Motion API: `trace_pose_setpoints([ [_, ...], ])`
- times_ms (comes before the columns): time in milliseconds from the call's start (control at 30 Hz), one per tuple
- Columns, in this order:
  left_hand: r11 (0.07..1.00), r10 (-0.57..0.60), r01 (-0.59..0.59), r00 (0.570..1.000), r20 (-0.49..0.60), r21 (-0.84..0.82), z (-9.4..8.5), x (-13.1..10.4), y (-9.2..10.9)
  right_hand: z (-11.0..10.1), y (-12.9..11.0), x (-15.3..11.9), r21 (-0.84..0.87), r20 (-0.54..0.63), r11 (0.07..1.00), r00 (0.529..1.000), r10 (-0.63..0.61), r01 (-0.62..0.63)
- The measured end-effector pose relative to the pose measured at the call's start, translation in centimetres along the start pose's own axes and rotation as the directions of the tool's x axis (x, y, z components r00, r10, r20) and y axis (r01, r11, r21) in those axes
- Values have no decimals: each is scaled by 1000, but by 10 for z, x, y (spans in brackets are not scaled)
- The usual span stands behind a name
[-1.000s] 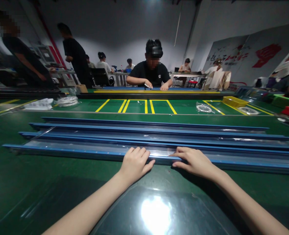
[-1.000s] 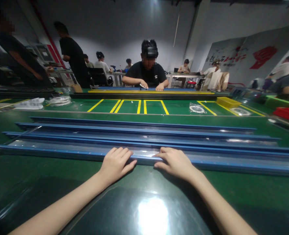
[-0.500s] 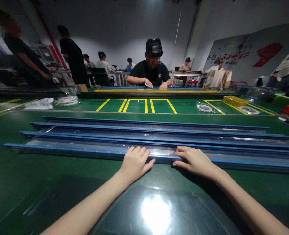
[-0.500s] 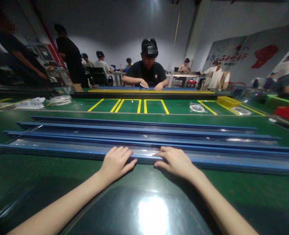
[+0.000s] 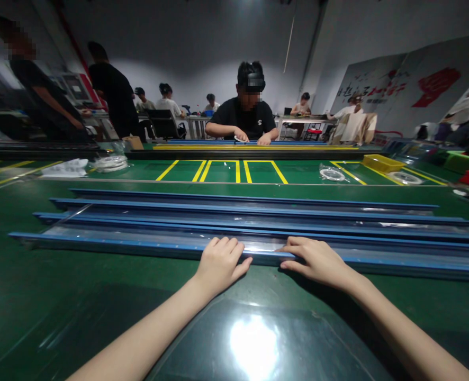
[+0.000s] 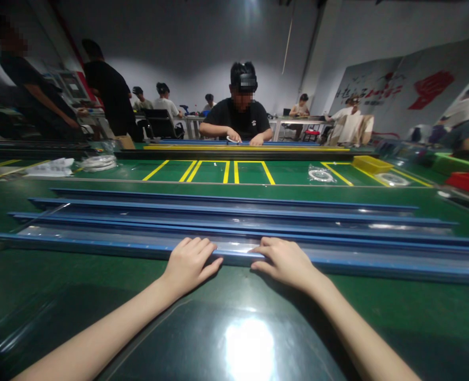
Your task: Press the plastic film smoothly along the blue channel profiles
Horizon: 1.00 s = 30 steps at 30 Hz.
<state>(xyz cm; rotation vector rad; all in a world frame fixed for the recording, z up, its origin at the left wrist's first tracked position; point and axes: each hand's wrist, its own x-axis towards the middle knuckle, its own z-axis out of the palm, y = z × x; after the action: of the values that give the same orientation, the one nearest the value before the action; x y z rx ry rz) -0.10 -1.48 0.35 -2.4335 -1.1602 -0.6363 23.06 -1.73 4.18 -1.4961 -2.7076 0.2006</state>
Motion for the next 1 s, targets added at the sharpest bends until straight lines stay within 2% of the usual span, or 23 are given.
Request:
trace_pose_setpoints([
  [1000, 1000, 2, -2, 1000, -2, -6, -1, 0, 0, 0, -1, -1, 1, -3, 1000, 1000, 3, -3],
])
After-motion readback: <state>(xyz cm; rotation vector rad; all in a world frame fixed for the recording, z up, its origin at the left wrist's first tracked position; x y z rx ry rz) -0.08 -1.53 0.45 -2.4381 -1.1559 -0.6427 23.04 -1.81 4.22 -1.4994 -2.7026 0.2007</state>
